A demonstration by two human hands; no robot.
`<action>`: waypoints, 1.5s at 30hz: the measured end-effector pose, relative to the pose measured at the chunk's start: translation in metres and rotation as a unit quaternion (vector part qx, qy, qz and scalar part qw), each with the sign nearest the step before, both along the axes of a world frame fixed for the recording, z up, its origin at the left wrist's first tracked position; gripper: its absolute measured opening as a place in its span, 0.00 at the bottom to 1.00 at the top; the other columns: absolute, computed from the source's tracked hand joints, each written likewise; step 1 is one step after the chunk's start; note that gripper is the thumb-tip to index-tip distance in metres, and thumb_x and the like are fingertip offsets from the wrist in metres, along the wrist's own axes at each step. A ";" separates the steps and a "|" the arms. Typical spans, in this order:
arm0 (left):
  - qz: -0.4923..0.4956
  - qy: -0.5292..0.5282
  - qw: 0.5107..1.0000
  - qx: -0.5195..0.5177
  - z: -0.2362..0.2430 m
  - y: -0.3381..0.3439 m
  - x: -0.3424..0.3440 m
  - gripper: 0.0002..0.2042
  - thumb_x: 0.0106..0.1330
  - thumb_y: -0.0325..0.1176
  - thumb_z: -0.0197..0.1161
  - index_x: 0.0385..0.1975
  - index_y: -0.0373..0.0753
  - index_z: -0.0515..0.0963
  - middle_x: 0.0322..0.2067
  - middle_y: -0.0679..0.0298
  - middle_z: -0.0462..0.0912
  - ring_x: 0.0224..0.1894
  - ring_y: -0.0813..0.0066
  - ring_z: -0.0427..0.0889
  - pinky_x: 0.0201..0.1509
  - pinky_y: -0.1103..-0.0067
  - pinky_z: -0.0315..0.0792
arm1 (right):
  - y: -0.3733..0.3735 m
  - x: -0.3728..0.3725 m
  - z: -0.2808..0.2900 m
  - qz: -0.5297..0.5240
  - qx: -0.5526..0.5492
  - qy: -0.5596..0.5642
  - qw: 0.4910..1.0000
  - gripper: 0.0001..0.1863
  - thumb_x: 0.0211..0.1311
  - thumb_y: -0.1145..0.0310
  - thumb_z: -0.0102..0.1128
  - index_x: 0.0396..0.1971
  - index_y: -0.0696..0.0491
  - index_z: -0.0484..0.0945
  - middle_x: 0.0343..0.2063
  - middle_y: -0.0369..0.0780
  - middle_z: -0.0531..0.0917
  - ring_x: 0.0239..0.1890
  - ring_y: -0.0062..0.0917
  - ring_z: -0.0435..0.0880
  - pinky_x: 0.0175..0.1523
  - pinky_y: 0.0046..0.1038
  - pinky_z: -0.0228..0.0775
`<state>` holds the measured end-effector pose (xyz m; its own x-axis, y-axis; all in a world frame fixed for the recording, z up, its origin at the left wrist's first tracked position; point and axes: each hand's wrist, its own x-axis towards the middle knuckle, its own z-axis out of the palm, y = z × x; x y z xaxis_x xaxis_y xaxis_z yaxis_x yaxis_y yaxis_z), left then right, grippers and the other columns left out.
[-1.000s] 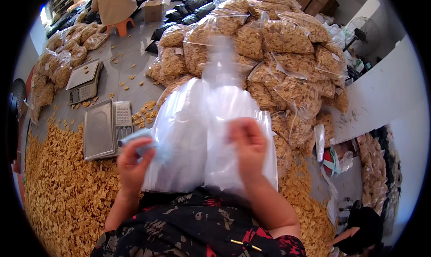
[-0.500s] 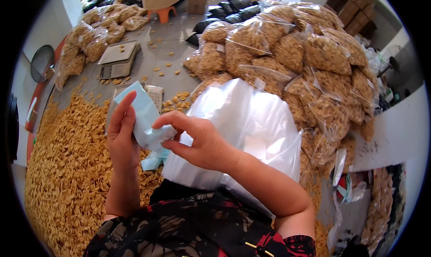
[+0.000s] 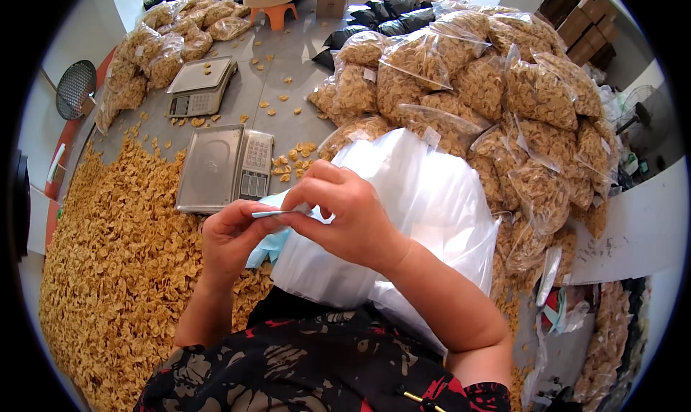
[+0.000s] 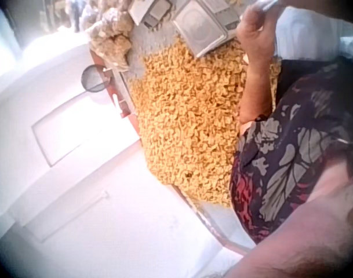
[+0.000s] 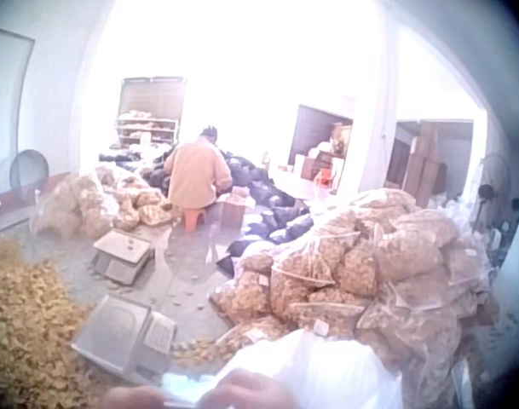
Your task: The person sits on the floor surrounded by piles of snacks and separates a stack of white and light blue plastic bags by hand. They repeatedly pull individual bags from the stack and place them aside.
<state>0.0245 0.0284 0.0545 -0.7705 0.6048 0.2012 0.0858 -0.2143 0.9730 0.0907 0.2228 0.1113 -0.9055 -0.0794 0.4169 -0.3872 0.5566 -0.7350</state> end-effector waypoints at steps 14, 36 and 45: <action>0.218 0.017 0.975 0.036 -0.043 -0.020 -0.030 0.08 0.68 0.35 0.61 0.35 0.36 0.80 0.28 0.68 0.81 0.29 0.84 0.77 0.35 0.86 0.70 | 0.034 0.029 0.039 -0.006 -0.333 -0.007 0.943 0.03 0.60 0.79 0.60 0.34 0.58 0.77 0.34 0.36 0.80 0.36 0.15 0.78 0.40 0.19 0.71; -0.006 -0.072 0.982 -0.176 -0.113 0.036 -0.003 0.13 0.65 0.35 0.63 0.45 0.35 0.80 0.42 0.65 0.80 0.47 0.79 0.75 0.52 0.81 0.68 | 0.013 0.062 -0.067 -0.241 0.304 -0.026 0.921 0.23 0.60 0.58 0.59 0.53 0.53 0.72 0.54 0.44 0.73 0.56 0.38 0.72 0.56 0.38 0.64; 0.144 0.181 0.963 -0.140 -0.013 0.037 0.022 0.05 0.53 0.26 0.71 0.28 0.38 0.81 0.30 0.62 0.80 0.36 0.68 0.78 0.40 0.78 0.70 | 0.005 0.065 -0.057 -0.201 -0.232 -0.134 0.942 0.08 0.62 0.67 0.62 0.32 0.55 0.75 0.28 0.34 0.78 0.31 0.21 0.77 0.37 0.24 0.68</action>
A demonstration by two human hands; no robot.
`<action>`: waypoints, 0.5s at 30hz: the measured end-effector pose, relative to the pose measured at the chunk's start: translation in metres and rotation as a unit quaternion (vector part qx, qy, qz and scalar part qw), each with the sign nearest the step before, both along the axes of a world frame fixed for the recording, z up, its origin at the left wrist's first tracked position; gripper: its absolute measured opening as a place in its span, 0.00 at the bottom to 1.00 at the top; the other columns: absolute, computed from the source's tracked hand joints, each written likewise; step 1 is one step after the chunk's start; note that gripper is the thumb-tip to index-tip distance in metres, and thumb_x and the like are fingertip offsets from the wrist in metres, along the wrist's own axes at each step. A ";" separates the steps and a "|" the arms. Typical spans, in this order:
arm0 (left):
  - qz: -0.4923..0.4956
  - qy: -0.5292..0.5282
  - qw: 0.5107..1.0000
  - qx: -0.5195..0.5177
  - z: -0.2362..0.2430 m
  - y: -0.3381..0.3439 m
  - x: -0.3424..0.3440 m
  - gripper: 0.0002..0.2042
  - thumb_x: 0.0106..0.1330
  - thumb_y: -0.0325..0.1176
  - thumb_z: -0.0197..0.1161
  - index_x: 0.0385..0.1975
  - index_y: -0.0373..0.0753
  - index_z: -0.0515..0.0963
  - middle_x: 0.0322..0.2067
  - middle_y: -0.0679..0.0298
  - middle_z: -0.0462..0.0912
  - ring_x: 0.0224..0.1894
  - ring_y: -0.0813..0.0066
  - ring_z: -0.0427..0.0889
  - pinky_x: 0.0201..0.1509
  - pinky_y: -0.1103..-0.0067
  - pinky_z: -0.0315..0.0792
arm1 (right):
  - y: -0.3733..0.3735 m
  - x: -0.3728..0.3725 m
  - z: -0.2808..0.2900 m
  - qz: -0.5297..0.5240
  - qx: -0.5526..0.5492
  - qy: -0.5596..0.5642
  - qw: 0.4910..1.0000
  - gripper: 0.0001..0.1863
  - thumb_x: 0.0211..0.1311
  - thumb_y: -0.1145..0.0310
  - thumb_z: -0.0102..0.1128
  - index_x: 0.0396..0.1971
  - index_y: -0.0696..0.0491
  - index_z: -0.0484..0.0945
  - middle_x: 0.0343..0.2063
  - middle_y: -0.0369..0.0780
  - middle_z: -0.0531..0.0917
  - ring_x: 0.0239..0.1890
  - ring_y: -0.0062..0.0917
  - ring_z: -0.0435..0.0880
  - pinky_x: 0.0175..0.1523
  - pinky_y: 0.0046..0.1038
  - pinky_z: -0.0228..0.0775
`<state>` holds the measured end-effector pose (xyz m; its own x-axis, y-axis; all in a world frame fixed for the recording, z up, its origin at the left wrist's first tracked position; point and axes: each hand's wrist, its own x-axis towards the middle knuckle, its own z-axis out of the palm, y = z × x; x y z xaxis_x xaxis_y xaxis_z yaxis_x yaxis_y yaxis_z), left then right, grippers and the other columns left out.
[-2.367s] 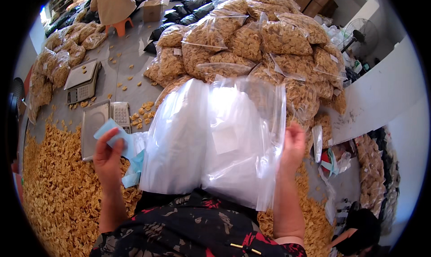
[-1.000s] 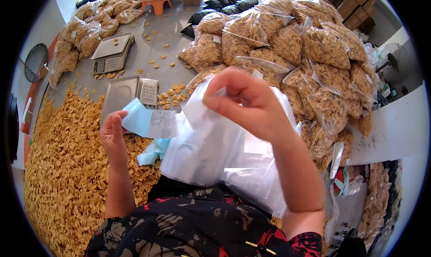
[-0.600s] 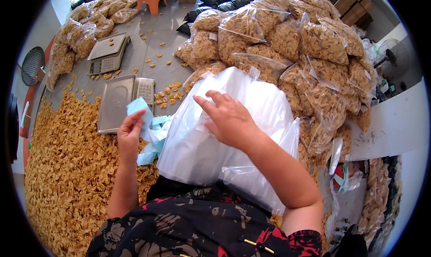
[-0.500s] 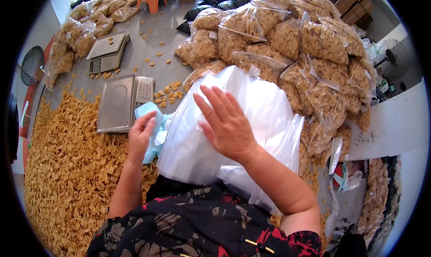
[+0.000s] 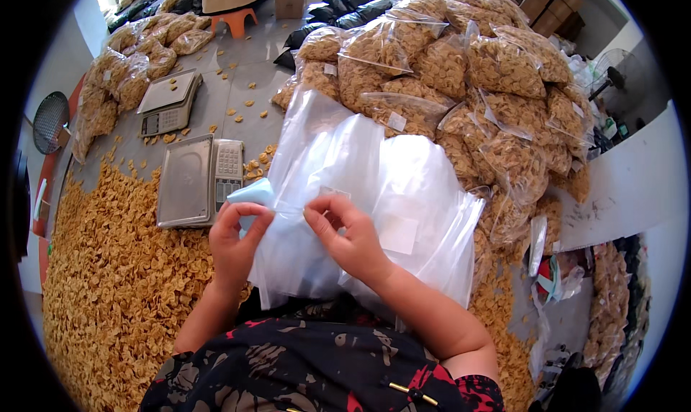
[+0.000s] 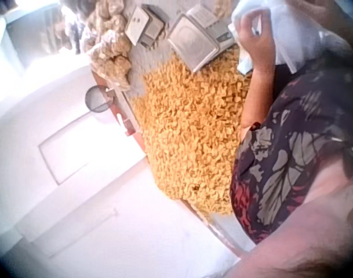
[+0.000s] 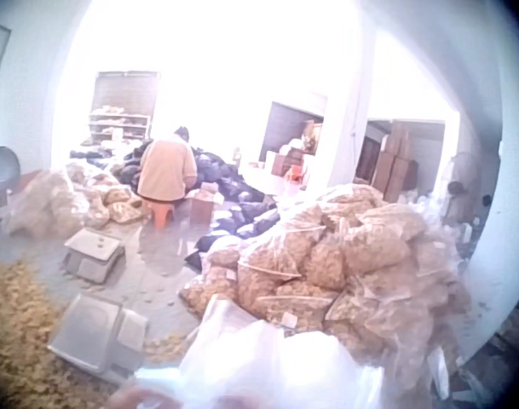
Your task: The person sits on the floor surrounded by piles of snacks and separates a stack of white and light blue plastic bags by hand. They repeatedly pull individual bags from the stack and place them aside.
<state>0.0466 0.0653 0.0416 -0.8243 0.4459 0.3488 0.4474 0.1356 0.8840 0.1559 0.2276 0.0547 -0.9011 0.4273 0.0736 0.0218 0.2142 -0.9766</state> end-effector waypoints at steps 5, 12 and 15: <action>-0.196 0.074 0.977 0.037 0.015 0.016 0.032 0.07 0.53 0.21 0.69 0.31 0.37 0.80 0.33 0.62 0.79 0.37 0.70 0.78 0.45 0.78 0.71 | 0.012 0.016 0.018 -0.054 -0.032 0.040 0.997 0.07 0.64 0.67 0.61 0.30 0.55 0.77 0.24 0.32 0.79 0.30 0.13 0.76 0.39 0.18 0.69; -0.073 -0.120 0.950 0.278 0.010 0.010 -0.007 0.12 0.59 0.19 0.64 0.43 0.37 0.77 0.40 0.66 0.77 0.38 0.78 0.77 0.42 0.80 0.73 | 0.116 0.137 0.019 -0.260 -0.226 0.029 0.938 0.02 0.61 0.73 0.60 0.33 0.54 0.78 0.26 0.33 0.81 0.27 0.15 0.78 0.37 0.19 0.72; -0.033 -0.131 0.940 0.312 0.013 0.008 -0.022 0.11 0.62 0.21 0.62 0.44 0.36 0.76 0.39 0.67 0.77 0.38 0.80 0.77 0.40 0.82 0.74 | 0.163 0.161 0.004 -0.344 0.125 -0.116 0.923 0.14 0.61 0.75 0.58 0.48 0.55 0.75 0.38 0.37 0.81 0.38 0.19 0.79 0.45 0.21 0.72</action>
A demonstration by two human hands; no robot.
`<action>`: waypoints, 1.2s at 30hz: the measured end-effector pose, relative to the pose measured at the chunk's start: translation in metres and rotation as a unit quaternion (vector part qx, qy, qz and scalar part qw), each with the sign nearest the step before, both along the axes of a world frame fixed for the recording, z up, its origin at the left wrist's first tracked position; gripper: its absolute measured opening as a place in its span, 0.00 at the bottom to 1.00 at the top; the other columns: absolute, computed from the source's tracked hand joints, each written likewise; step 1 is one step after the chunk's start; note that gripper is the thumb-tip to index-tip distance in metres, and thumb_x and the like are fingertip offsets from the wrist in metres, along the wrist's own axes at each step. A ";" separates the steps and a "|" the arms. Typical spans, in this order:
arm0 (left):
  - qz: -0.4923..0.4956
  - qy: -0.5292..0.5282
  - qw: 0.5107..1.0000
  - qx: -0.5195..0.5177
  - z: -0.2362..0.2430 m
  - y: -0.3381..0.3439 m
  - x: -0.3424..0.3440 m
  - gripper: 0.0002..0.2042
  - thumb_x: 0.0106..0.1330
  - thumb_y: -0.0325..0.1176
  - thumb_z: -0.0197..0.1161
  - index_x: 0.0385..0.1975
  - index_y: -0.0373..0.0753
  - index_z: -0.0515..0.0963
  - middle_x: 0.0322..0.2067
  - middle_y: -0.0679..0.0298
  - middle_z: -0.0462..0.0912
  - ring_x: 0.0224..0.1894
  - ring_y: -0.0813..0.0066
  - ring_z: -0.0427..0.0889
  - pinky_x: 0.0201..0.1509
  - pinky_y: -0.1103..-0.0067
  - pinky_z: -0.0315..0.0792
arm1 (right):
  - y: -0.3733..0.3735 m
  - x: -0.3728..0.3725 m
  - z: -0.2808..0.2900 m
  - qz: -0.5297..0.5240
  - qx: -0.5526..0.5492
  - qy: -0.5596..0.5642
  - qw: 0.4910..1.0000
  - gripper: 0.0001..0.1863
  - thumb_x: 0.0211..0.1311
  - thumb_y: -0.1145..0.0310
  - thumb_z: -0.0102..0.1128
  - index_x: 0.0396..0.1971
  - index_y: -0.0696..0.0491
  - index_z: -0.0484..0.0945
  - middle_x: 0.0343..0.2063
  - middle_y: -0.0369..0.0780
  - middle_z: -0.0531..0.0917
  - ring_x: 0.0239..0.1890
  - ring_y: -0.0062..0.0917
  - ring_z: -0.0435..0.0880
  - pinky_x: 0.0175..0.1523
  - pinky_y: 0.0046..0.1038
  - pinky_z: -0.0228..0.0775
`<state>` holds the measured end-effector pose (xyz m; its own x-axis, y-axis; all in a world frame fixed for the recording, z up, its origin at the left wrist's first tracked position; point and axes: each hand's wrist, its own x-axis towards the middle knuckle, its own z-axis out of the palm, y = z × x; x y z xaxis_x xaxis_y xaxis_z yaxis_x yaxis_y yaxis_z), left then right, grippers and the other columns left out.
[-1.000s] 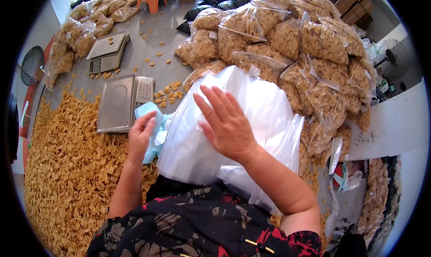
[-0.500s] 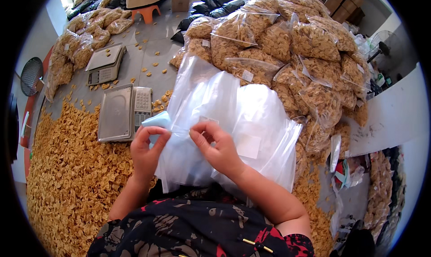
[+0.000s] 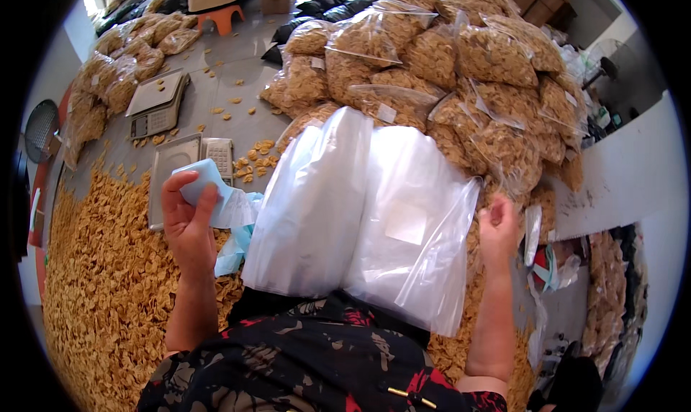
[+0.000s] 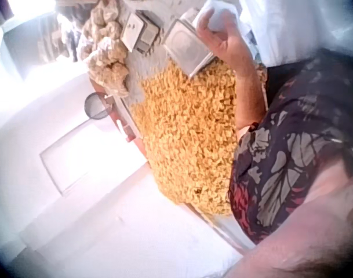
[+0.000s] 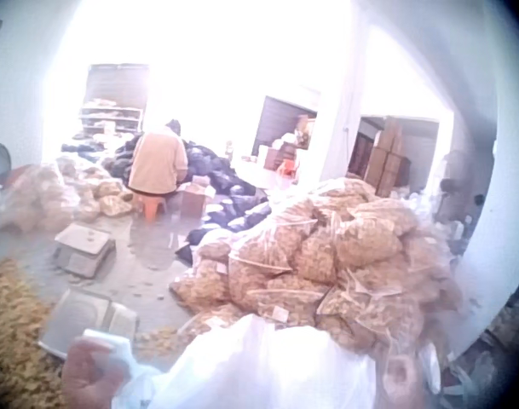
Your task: The person sits on the floor surrounded by piles of snacks and separates a stack of white and light blue plastic bags by hand. They repeatedly pull individual bags from the stack and place them aside.
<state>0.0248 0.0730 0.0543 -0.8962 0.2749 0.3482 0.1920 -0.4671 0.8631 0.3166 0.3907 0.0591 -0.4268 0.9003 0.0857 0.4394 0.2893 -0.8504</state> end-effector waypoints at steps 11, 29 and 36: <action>-0.131 -0.057 0.990 -0.003 0.019 -0.029 -0.003 0.20 0.69 0.25 0.56 0.60 0.35 0.68 0.50 0.62 0.78 0.54 0.77 0.74 0.57 0.82 0.66 | -0.175 -0.215 0.044 0.617 -0.026 0.074 0.783 0.28 0.53 0.80 0.64 0.56 0.53 0.70 0.52 0.39 0.77 0.45 0.23 0.80 0.51 0.25 0.70; -0.187 0.139 0.921 -0.313 -0.004 -0.055 0.001 0.15 0.65 0.43 0.63 0.37 0.36 0.83 0.25 0.68 0.83 0.26 0.81 0.77 0.31 0.81 0.72 | -0.164 -0.205 0.042 0.574 0.041 0.227 0.785 0.12 0.56 0.80 0.61 0.41 0.56 0.81 0.34 0.39 0.80 0.34 0.22 0.78 0.41 0.22 0.70; 0.005 -0.068 0.955 -0.290 -0.064 -0.064 -0.049 0.26 0.67 0.54 0.57 0.45 0.34 0.81 0.32 0.63 0.82 0.34 0.80 0.77 0.40 0.82 0.71 | -0.103 -0.210 0.051 0.530 -0.172 -0.018 0.831 0.06 0.61 0.70 0.60 0.31 0.58 0.78 0.26 0.36 0.81 0.32 0.17 0.80 0.38 0.24 0.70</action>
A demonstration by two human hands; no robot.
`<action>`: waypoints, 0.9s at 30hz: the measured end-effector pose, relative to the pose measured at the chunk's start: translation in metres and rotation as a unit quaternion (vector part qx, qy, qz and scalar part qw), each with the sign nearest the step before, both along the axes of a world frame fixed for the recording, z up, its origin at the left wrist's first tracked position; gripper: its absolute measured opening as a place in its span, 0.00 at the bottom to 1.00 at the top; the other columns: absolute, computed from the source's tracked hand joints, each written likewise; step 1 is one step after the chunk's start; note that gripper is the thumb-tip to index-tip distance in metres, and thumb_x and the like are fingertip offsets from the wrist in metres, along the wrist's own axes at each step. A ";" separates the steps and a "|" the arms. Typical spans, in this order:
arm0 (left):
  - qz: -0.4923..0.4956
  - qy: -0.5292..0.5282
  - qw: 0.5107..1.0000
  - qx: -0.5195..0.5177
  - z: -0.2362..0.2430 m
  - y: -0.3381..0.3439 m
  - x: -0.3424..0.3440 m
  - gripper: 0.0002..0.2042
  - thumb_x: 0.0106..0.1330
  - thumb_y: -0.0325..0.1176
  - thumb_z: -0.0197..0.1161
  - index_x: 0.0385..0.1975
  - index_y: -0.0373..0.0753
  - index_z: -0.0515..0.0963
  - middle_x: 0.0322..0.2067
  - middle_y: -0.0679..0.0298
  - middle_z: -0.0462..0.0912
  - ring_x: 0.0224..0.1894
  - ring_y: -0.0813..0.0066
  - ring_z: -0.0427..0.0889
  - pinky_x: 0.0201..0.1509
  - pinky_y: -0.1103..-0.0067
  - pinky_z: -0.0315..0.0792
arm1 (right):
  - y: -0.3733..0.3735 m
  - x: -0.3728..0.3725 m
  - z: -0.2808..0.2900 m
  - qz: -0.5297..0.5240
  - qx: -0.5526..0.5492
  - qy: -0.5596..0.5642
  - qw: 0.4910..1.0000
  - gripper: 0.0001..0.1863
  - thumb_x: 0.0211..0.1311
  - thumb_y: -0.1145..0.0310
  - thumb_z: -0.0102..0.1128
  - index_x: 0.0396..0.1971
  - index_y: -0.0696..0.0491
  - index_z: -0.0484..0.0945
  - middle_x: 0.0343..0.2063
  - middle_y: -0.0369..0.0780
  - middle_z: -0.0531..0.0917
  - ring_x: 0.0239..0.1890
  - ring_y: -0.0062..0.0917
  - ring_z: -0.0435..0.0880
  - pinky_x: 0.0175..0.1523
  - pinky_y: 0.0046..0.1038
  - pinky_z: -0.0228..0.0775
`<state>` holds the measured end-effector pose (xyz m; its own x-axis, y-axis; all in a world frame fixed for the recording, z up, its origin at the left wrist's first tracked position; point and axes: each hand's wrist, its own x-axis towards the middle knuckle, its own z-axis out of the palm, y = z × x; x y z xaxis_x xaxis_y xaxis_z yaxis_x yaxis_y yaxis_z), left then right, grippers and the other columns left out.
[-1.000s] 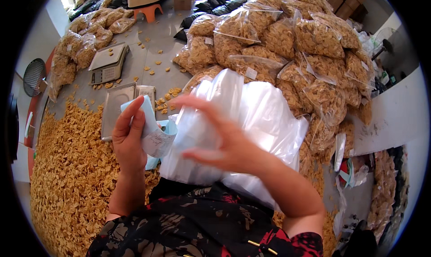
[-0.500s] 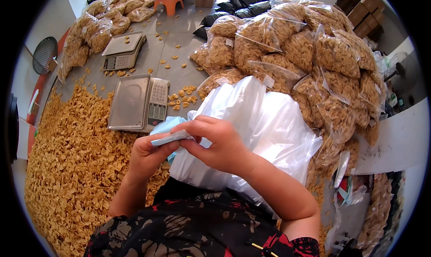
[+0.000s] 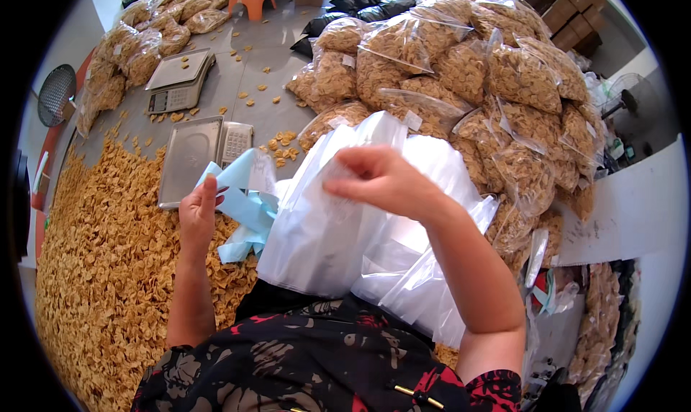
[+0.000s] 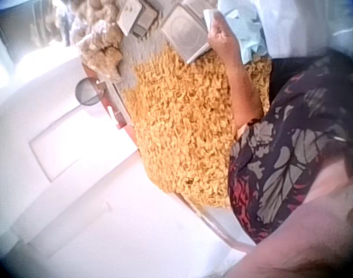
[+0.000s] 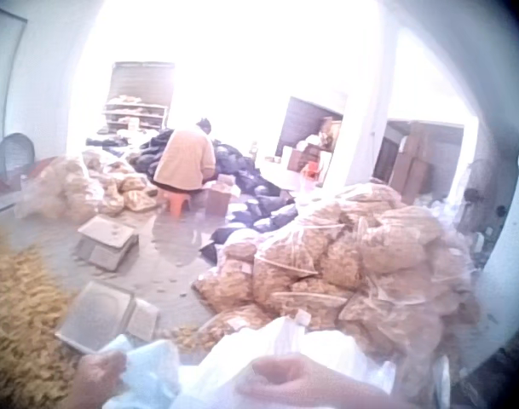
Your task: The person sits on the floor surrounded by piles of snacks and separates a stack of white and light blue plastic bags by hand. They repeatedly pull individual bags from the stack and place them aside.
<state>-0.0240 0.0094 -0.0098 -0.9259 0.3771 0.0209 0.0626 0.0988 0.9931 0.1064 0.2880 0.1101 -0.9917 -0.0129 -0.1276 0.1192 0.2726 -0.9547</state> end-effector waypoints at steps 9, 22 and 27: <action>-0.138 -0.047 0.988 -0.047 -0.057 0.028 0.018 0.23 0.64 0.46 0.63 0.53 0.37 0.76 0.50 0.54 0.80 0.51 0.69 0.78 0.55 0.76 0.70 | -0.032 0.010 -0.036 -0.015 0.546 0.160 0.822 0.23 0.58 0.61 0.60 0.53 0.52 0.73 0.47 0.42 0.78 0.49 0.36 0.77 0.56 0.38 0.65; -0.143 -0.111 0.982 -0.057 -0.050 0.045 0.033 0.09 0.63 0.34 0.66 0.34 0.34 0.82 0.38 0.64 0.82 0.39 0.84 0.76 0.47 0.85 0.70 | -0.061 0.045 -0.081 -0.038 0.482 0.190 0.854 0.19 0.58 0.59 0.62 0.45 0.54 0.75 0.42 0.41 0.77 0.44 0.33 0.76 0.51 0.35 0.66; -0.045 0.037 0.996 0.062 0.016 0.043 0.049 0.07 0.59 0.30 0.69 0.30 0.34 0.80 0.34 0.61 0.85 0.39 0.78 0.80 0.45 0.81 0.72 | -0.057 0.047 -0.075 -0.159 0.089 0.164 0.970 0.12 0.61 0.65 0.63 0.39 0.56 0.75 0.31 0.37 0.78 0.31 0.23 0.78 0.37 0.24 0.70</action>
